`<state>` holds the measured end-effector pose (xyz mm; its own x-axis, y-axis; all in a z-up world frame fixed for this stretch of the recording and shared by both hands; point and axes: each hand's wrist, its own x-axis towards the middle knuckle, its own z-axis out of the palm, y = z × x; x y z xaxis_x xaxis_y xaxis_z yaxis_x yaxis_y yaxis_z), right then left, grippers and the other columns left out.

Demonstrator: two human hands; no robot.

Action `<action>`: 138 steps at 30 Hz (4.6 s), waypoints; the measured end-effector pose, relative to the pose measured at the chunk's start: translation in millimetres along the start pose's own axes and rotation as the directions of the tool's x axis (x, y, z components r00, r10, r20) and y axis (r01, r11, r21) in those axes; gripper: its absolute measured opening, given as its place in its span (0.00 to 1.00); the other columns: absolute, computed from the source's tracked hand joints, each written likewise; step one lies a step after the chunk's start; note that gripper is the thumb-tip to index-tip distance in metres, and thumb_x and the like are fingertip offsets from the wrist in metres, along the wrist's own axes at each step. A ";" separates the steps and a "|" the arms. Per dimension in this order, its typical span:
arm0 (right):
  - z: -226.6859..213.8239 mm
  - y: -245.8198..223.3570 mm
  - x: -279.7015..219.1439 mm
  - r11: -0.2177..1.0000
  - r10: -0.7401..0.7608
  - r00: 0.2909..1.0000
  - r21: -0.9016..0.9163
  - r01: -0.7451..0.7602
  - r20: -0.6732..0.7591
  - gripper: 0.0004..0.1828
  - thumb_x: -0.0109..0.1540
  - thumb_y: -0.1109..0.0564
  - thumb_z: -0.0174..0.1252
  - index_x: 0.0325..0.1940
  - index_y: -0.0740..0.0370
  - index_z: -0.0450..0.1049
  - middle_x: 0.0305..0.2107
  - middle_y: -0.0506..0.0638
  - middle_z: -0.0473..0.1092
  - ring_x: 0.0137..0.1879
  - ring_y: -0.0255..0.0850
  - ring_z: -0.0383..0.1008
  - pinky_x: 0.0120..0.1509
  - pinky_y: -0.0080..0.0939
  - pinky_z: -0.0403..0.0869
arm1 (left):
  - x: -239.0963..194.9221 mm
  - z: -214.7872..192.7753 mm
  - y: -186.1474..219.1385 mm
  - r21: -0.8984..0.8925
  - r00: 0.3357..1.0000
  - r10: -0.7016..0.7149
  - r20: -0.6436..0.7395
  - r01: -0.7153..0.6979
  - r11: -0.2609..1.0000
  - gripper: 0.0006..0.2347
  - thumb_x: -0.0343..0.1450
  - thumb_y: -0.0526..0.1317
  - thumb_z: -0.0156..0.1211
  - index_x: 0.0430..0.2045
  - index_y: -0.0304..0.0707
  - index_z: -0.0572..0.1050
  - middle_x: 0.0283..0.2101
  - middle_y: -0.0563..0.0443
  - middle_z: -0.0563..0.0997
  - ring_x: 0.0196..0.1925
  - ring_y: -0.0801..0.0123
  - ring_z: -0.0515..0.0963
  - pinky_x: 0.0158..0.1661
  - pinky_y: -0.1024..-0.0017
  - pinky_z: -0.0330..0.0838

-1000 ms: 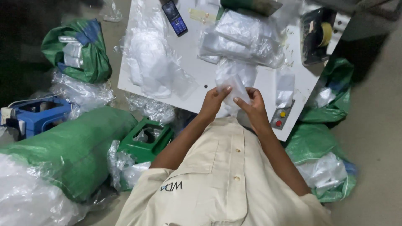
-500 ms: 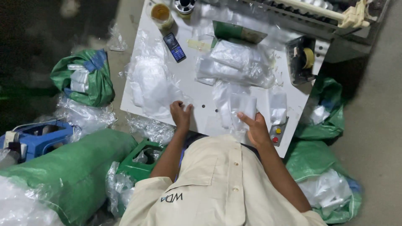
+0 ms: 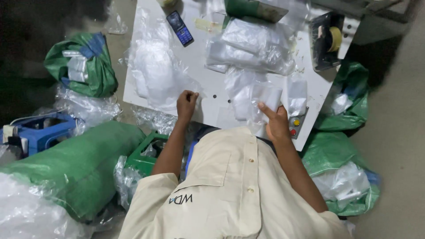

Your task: Folding and stacking plastic bags on a work surface

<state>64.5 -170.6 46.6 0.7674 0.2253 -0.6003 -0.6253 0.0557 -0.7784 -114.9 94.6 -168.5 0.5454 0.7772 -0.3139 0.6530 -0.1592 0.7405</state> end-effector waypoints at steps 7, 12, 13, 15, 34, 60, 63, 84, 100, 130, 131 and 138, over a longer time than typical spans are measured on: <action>-4.8 18.5 10.0 0.999 -0.032 0.999 -0.043 0.031 -0.004 0.26 0.56 0.63 0.74 0.56 0.61 0.74 0.40 0.49 0.78 0.45 0.37 0.81 0.52 0.44 0.81 | 4.0 8.3 -15.1 0.053 0.992 -0.107 0.064 0.103 0.993 0.15 0.80 0.50 0.47 0.41 0.37 0.75 0.39 0.33 0.80 0.47 0.34 0.79 0.48 0.42 0.71; -2.3 17.6 7.1 0.996 -0.069 0.997 -0.063 0.068 -0.026 0.25 0.56 0.65 0.73 0.56 0.61 0.74 0.39 0.48 0.78 0.44 0.35 0.80 0.52 0.41 0.81 | -7.6 -1.9 3.1 -0.371 0.987 -0.075 -0.144 0.017 0.928 0.17 0.81 0.56 0.50 0.40 0.40 0.70 0.33 0.52 0.72 0.41 0.68 0.72 0.48 0.68 0.66; 1.6 11.2 0.8 0.995 -0.072 0.997 -0.065 0.070 -0.029 0.25 0.56 0.65 0.73 0.56 0.61 0.74 0.39 0.48 0.78 0.44 0.35 0.80 0.52 0.41 0.81 | -13.2 -8.9 16.6 -0.374 0.987 -0.074 -0.141 0.016 0.927 0.17 0.81 0.56 0.50 0.40 0.40 0.70 0.33 0.52 0.72 0.41 0.68 0.72 0.48 0.68 0.66; 11.7 -1.0 -9.3 0.990 -0.104 0.995 -0.099 0.102 -0.010 0.24 0.57 0.65 0.72 0.56 0.62 0.73 0.38 0.45 0.75 0.44 0.31 0.77 0.52 0.40 0.80 | -21.1 -24.1 43.5 0.195 0.960 0.277 -0.049 -0.262 0.945 0.02 0.74 0.33 0.61 0.37 0.36 0.77 0.31 0.42 0.80 0.39 0.45 0.83 0.42 0.56 0.76; 14.2 10.4 -10.5 0.937 -0.117 0.980 -0.310 0.162 0.159 0.16 0.59 0.59 0.72 0.48 0.57 0.75 0.32 0.45 0.74 0.38 0.29 0.71 0.45 0.37 0.77 | -38.8 11.8 83.1 -0.597 0.986 -0.114 0.124 0.166 0.785 0.06 0.72 0.38 0.66 0.36 0.36 0.79 0.32 0.50 0.80 0.22 0.74 0.76 0.19 0.77 0.73; -25.0 -4.3 12.4 0.505 -0.138 0.970 -0.828 0.242 0.199 0.14 0.63 0.55 0.63 0.51 0.54 0.70 0.46 0.58 0.77 0.55 0.60 0.77 0.57 0.61 0.76 | -98.8 69.9 217.6 0.044 0.619 0.783 0.057 -0.785 0.617 0.05 0.74 0.45 0.65 0.31 0.50 0.81 0.19 0.58 0.76 0.23 0.65 0.78 0.31 0.69 0.73; -48.3 34.9 34.0 0.979 0.146 0.989 -0.141 -0.146 -0.016 0.32 0.56 0.48 0.75 0.55 0.63 0.67 0.27 0.49 0.75 0.26 0.36 0.76 0.24 0.31 0.70 | -105.0 70.4 230.7 0.006 0.658 0.750 0.071 -0.752 0.659 0.04 0.73 0.44 0.67 0.32 0.48 0.81 0.19 0.57 0.78 0.22 0.63 0.79 0.30 0.66 0.74; -50.9 14.0 -1.8 0.825 0.014 0.956 -0.543 0.156 0.295 0.10 0.63 0.64 0.47 0.40 0.69 0.74 0.18 0.57 0.73 0.15 0.42 0.71 0.11 0.34 0.59 | -126.5 54.3 268.9 -0.357 0.752 0.546 0.369 -0.427 0.831 0.07 0.76 0.47 0.60 0.37 0.47 0.77 0.19 0.41 0.78 0.29 0.42 0.82 0.34 0.55 0.75; -67.2 29.9 43.8 0.547 0.019 0.997 -0.836 0.048 0.070 0.13 0.67 0.59 0.52 0.35 0.69 0.77 0.15 0.59 0.73 0.18 0.52 0.75 0.21 0.50 0.73 | -126.1 77.7 228.0 -0.258 0.747 0.353 0.563 -0.247 0.934 0.08 0.79 0.44 0.54 0.48 0.49 0.76 0.29 0.41 0.82 0.31 0.47 0.82 0.37 0.54 0.75; -9.2 -39.3 142.1 0.674 -0.357 0.881 -0.568 0.472 0.310 0.29 0.70 0.40 0.54 0.66 0.61 0.61 0.53 0.50 0.72 0.31 0.34 0.74 0.38 0.35 0.74 | -83.0 106.7 104.1 -0.246 0.969 -0.228 0.093 0.244 0.938 0.18 0.74 0.47 0.55 0.53 0.37 0.72 0.54 0.44 0.75 0.50 0.60 0.80 0.52 0.65 0.74; -15.7 -19.0 152.7 0.566 -0.399 0.867 -0.664 0.488 0.298 0.30 0.70 0.44 0.59 0.68 0.61 0.58 0.56 0.56 0.64 0.40 0.44 0.76 0.39 0.42 0.76 | -80.4 109.7 98.9 -0.289 0.967 -0.243 0.081 0.256 0.922 0.19 0.72 0.45 0.60 0.55 0.37 0.71 0.53 0.44 0.78 0.51 0.62 0.81 0.54 0.66 0.74; -44.1 89.4 120.2 0.464 -0.159 0.987 -0.884 0.066 -0.010 0.46 0.62 0.33 0.68 0.68 0.71 0.62 0.46 0.60 0.73 0.54 0.55 0.77 0.58 0.54 0.74 | -62.1 129.3 103.1 -0.257 0.945 -0.266 0.191 0.309 0.916 0.37 0.63 0.53 0.77 0.62 0.31 0.68 0.50 0.34 0.82 0.54 0.48 0.82 0.55 0.54 0.76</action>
<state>107.1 -181.5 -103.3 0.8584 0.2042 -0.4706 -0.1138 -0.8187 -0.5628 -13.5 -48.8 -149.6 0.4422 0.6605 -0.6068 0.6316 0.2510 0.7335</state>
